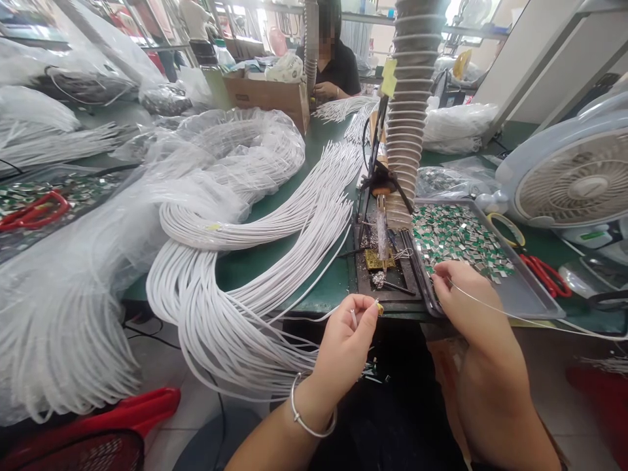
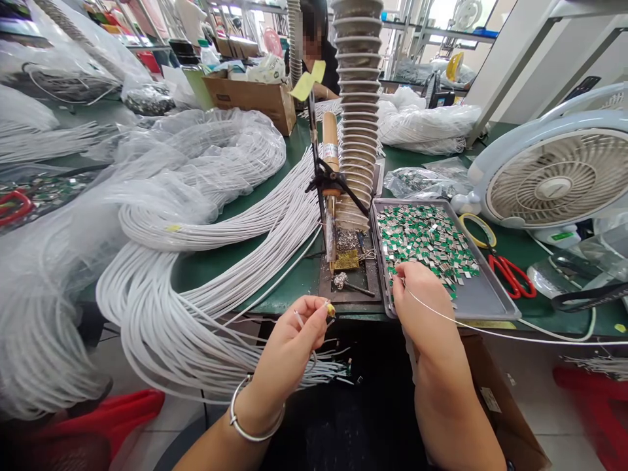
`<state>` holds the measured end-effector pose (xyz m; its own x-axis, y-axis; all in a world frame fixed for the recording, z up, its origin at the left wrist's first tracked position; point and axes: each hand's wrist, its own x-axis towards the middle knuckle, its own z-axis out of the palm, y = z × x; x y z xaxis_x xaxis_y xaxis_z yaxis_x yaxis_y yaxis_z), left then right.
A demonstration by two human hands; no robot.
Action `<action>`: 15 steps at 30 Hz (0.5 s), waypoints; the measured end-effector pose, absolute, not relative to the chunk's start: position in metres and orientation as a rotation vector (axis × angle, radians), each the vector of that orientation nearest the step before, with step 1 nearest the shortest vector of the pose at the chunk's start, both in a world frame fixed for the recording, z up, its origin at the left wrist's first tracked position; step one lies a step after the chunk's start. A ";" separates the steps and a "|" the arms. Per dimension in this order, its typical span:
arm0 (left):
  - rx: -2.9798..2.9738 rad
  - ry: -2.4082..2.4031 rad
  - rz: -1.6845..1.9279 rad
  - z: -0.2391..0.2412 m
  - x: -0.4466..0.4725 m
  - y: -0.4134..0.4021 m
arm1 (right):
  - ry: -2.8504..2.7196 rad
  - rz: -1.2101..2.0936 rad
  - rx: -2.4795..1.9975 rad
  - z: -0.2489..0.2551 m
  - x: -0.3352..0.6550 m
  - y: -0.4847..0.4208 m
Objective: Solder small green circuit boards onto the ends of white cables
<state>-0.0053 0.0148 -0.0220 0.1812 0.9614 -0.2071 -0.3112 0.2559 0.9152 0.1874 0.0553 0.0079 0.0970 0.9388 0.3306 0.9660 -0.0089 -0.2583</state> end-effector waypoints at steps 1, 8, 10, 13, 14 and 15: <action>0.857 0.961 1.070 -0.022 -0.005 0.015 | -1.866 -0.091 -1.985 0.008 0.187 0.055; 0.860 0.954 1.067 -0.024 -0.006 0.014 | -1.872 -0.103 -1.983 0.007 0.188 0.056; 0.858 0.950 1.066 -0.024 -0.006 0.014 | -1.881 -0.053 -2.002 0.008 0.188 0.057; 0.855 0.945 1.064 -0.024 -0.006 0.013 | -1.854 0.003 -2.008 0.008 0.189 0.058; 0.854 0.946 1.064 -0.023 -0.007 0.013 | -1.847 0.013 -2.003 0.008 0.189 0.058; 0.856 0.946 1.061 -0.023 -0.007 0.013 | -1.840 0.018 -1.994 0.008 0.190 0.058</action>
